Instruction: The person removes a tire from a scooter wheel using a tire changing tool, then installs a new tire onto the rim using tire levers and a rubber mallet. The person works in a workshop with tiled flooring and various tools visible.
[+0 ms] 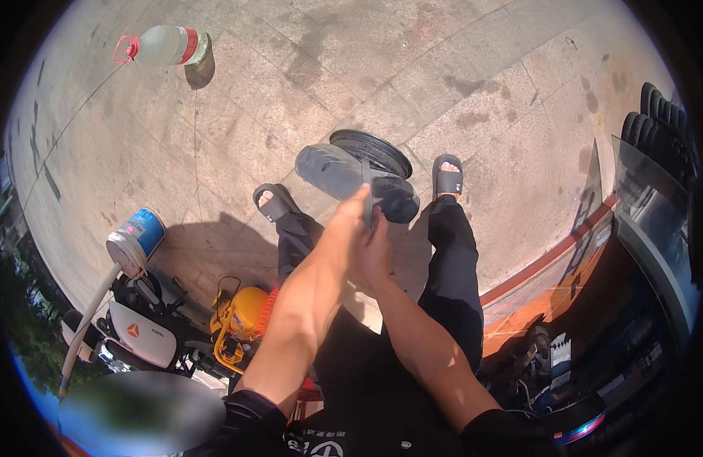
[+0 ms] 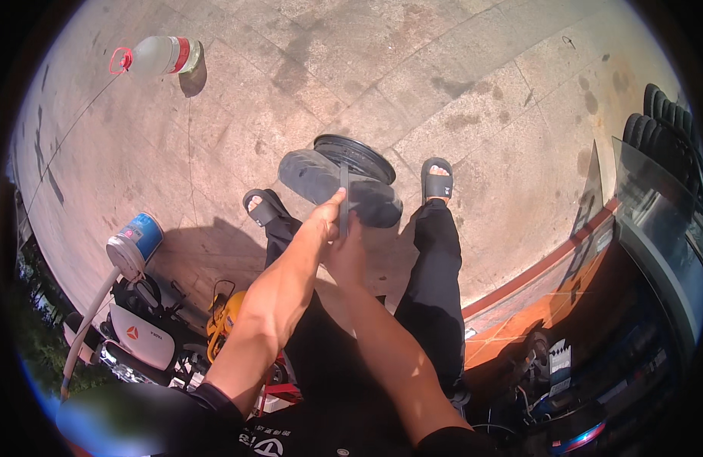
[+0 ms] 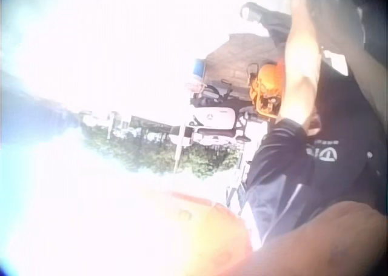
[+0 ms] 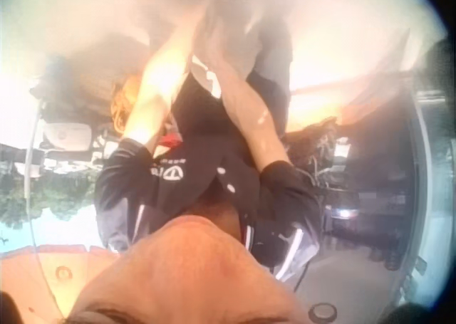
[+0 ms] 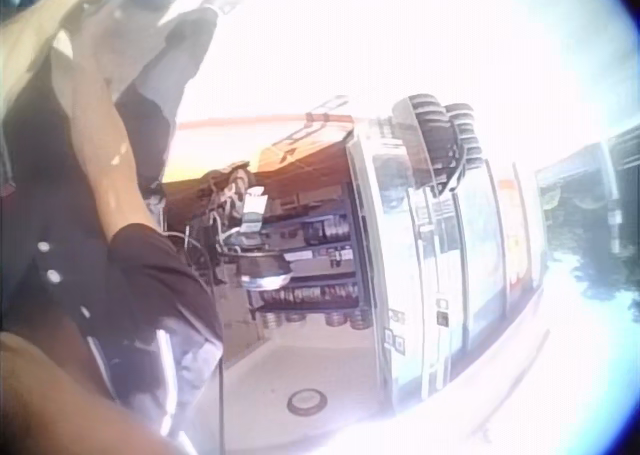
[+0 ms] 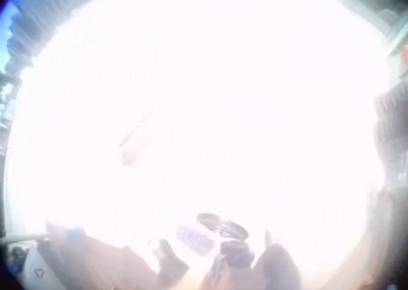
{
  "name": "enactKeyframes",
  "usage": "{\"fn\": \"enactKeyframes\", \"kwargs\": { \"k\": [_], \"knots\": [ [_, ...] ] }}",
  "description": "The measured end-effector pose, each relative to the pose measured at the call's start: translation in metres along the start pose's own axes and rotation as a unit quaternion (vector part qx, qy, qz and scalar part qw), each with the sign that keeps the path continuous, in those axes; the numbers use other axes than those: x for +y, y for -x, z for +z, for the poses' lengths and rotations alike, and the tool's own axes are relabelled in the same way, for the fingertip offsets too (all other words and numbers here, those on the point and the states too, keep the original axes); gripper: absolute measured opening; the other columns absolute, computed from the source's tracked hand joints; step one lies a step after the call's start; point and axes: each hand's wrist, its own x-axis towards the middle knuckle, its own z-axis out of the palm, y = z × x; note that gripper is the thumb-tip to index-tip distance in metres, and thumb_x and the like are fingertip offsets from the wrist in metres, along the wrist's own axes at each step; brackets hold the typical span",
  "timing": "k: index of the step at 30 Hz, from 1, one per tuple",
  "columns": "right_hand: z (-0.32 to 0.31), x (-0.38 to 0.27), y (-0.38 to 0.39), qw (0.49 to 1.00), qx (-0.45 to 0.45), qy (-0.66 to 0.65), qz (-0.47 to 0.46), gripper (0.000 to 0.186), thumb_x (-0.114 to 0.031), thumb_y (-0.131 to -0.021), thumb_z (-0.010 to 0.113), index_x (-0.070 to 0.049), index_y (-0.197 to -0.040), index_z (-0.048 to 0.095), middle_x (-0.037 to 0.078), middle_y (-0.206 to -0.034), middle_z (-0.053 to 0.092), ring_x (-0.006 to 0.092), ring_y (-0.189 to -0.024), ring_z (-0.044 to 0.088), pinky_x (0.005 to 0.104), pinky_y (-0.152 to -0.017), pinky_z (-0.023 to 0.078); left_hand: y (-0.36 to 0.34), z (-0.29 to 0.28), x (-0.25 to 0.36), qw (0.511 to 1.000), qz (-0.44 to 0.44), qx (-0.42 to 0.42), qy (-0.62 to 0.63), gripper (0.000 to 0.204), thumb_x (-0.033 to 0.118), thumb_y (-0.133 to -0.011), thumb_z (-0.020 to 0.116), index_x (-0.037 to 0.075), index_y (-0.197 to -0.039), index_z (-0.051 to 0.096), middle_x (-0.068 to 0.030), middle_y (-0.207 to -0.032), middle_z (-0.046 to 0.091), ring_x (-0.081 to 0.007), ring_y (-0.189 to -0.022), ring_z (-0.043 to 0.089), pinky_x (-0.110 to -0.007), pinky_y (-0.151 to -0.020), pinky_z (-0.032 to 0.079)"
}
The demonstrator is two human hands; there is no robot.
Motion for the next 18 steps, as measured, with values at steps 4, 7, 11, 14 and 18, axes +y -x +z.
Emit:
{"fn": "enactKeyframes", "kwargs": {
  "k": [4, 7, 11, 14, 18],
  "knots": [
    [0.027, -0.008, 0.008, 0.993, 0.092, -0.048, 0.048, 0.048, -0.011, -0.09, 0.045, -0.005, -0.136, 0.032, 0.021, -0.122, 0.056, 0.0369, -0.104, 0.059, 0.0419, -0.081, 0.048, 0.032, 0.021, 0.012, 0.981, 0.055, 0.131, -0.135, 0.048, 0.042, -0.08, 0.073, 0.005, -0.105, 0.057, -0.0118, -0.081, 0.056, -0.023, -0.056, 0.05, -0.038, -0.046, 0.042],
    [0.038, -0.012, 0.023, 0.978, 0.099, -0.131, 0.131, 0.044, -0.005, -0.086, 0.049, -0.007, -0.129, 0.038, 0.02, -0.121, 0.057, 0.0335, -0.107, 0.058, 0.0397, -0.086, 0.046, 0.032, 0.008, -0.001, 0.965, 0.093, 0.162, -0.185, 0.049, 0.041, -0.077, 0.076, 0.006, -0.104, 0.055, -0.0105, -0.077, 0.053, -0.0192, -0.048, 0.044, -0.032, -0.039, 0.038],
    [0.073, -0.008, 0.025, 0.941, 0.266, -0.207, 0.027, 0.051, 0.002, -0.077, 0.048, -0.009, -0.126, 0.041, 0.018, -0.108, 0.062, 0.0306, -0.1, 0.06, 0.035, -0.079, 0.048, 0.014, -0.007, 0.012, 0.962, 0.086, 0.132, -0.223, 0.053, 0.039, -0.074, 0.079, 0.005, -0.103, 0.05, -0.008, -0.064, 0.047, -0.0147, -0.044, 0.041, -0.025, -0.033, 0.03],
    [0.095, -0.019, 0.044, 0.947, 0.21, -0.194, 0.145, 0.055, -0.005, -0.082, 0.048, -0.008, -0.134, 0.034, 0.022, -0.082, 0.064, 0.0381, -0.078, 0.063, 0.044, -0.068, 0.049, -0.001, -0.044, 0.026, 0.959, 0.093, 0.111, -0.245, 0.05, 0.038, -0.074, 0.079, 0.006, -0.098, 0.049, -0.0053, -0.061, 0.045, -0.0126, -0.041, 0.038, -0.023, -0.032, 0.029],
    [0.125, -0.012, 0.076, 0.874, 0.344, -0.338, 0.065, 0.049, -0.002, -0.086, 0.045, -0.007, -0.133, 0.033, 0.024, -0.107, 0.06, 0.0406, -0.098, 0.06, 0.0446, -0.082, 0.048, 0.0, -0.059, 0.007, 0.912, 0.139, 0.093, -0.375, 0.041, 0.032, -0.074, 0.081, 0.008, -0.089, 0.051, -0.0022, -0.063, 0.045, -0.011, -0.04, 0.037, -0.021, -0.032, 0.026]
  ]
}}
